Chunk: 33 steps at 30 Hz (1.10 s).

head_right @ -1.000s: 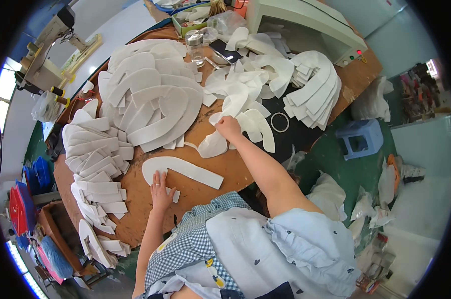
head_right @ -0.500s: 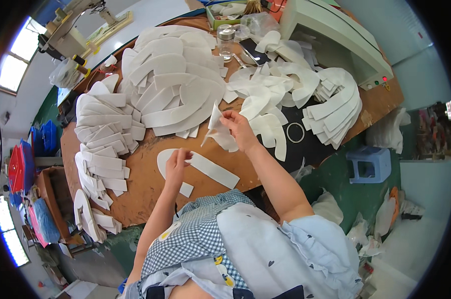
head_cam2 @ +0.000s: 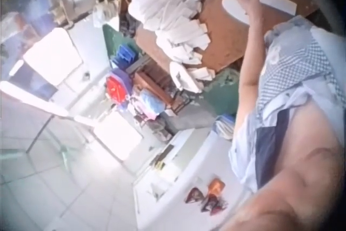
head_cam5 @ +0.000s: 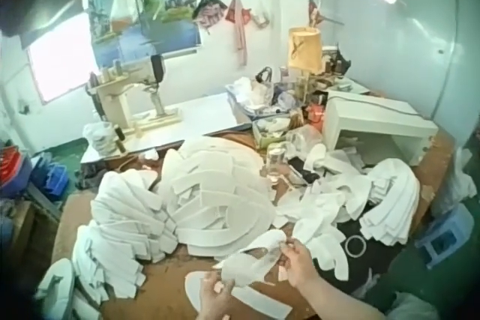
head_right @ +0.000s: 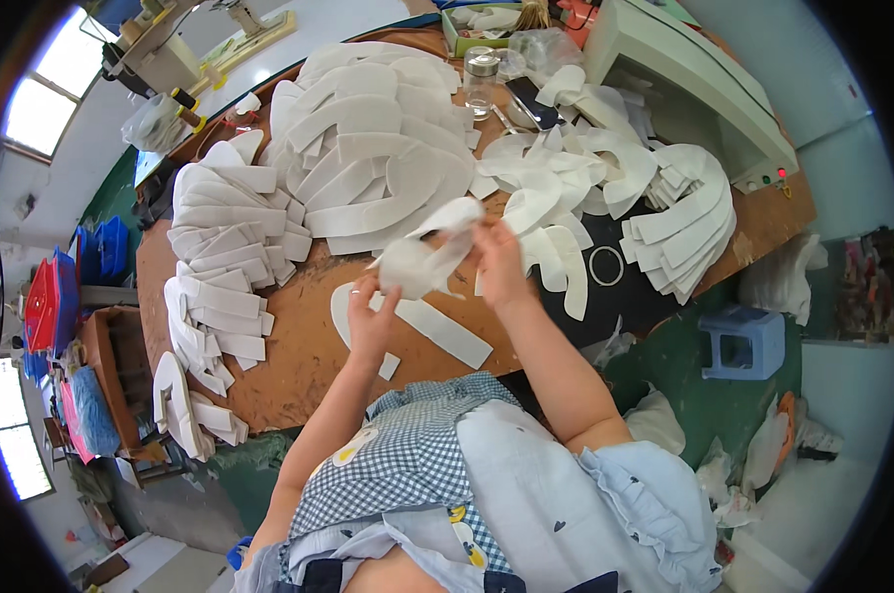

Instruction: Sort and organize white foam shoe components on a worktable in a manufacturing environment.

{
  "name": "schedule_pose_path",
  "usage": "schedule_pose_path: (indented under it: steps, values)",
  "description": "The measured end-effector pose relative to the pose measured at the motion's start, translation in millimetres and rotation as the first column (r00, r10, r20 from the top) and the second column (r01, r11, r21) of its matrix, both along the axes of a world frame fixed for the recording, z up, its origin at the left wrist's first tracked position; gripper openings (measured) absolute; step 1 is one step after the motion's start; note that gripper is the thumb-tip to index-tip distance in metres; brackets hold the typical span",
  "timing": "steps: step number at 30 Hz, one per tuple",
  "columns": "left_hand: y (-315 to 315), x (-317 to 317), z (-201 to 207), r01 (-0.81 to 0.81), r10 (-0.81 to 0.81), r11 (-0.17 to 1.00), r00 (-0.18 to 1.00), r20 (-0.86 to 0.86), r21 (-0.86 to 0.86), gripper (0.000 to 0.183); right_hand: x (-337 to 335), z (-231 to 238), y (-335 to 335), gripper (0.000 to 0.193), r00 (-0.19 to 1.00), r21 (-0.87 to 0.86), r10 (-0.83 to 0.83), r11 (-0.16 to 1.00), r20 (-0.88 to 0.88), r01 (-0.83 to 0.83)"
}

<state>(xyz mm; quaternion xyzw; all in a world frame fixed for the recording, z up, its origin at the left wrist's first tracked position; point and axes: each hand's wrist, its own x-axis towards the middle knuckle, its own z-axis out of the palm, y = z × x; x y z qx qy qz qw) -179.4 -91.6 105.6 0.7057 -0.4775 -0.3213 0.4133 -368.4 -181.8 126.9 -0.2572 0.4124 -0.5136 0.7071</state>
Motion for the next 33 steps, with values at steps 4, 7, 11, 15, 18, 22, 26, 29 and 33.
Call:
schedule_pose_path:
  steps: [4,7,11,15,18,22,26,29,33]
  values:
    - [18.8,37.6,2.9,-0.1,0.098,0.995,0.918,-0.384,0.015,0.019,-61.8,-49.4,-53.3,0.022,0.94,-0.14,-0.249,0.965,-0.232,0.221]
    - [26.3,47.7,17.2,-0.122,0.168,0.986,0.704,-0.691,0.115,0.022,-79.1,-69.8,-48.5,0.042,-0.045,-0.396,-0.411,0.898,-0.91,-0.19]
    - [47.3,56.3,20.4,-0.223,0.229,0.97,0.702,-0.674,0.098,0.023,-10.6,-16.7,-1.2,0.039,0.494,-0.419,-0.264,0.877,-0.828,-0.233]
    - [49.2,39.0,32.5,-0.053,0.045,0.981,0.998,0.047,0.188,0.028,71.2,10.0,46.4,0.03,0.672,-0.071,0.572,0.734,-0.471,-0.675]
    - [52.6,15.2,43.7,0.13,-0.129,0.985,0.991,0.02,-0.111,0.029,96.4,0.4,46.5,0.031,0.622,0.078,0.711,0.677,-0.327,-0.732]
    - [64.1,42.9,35.1,-0.146,0.153,0.988,0.947,-0.281,0.047,0.027,92.9,-23.5,23.1,0.03,0.677,0.164,0.736,0.669,-0.013,-0.725]
    - [62.9,70.6,29.9,-0.423,0.42,0.901,0.906,-0.053,-0.101,0.026,92.8,-27.1,15.7,0.03,0.564,0.223,0.826,0.552,-0.011,-0.804]
    - [65.4,83.2,-2.0,-0.303,0.397,0.902,0.863,0.314,-0.309,0.026,102.7,-30.4,14.5,0.032,0.509,0.225,0.86,0.503,-0.034,-0.834]
    - [90.5,82.4,-48.5,-0.122,0.253,0.953,0.825,-0.506,0.278,0.029,109.2,-71.5,11.5,0.031,0.393,0.151,0.875,0.445,-0.282,-0.883]
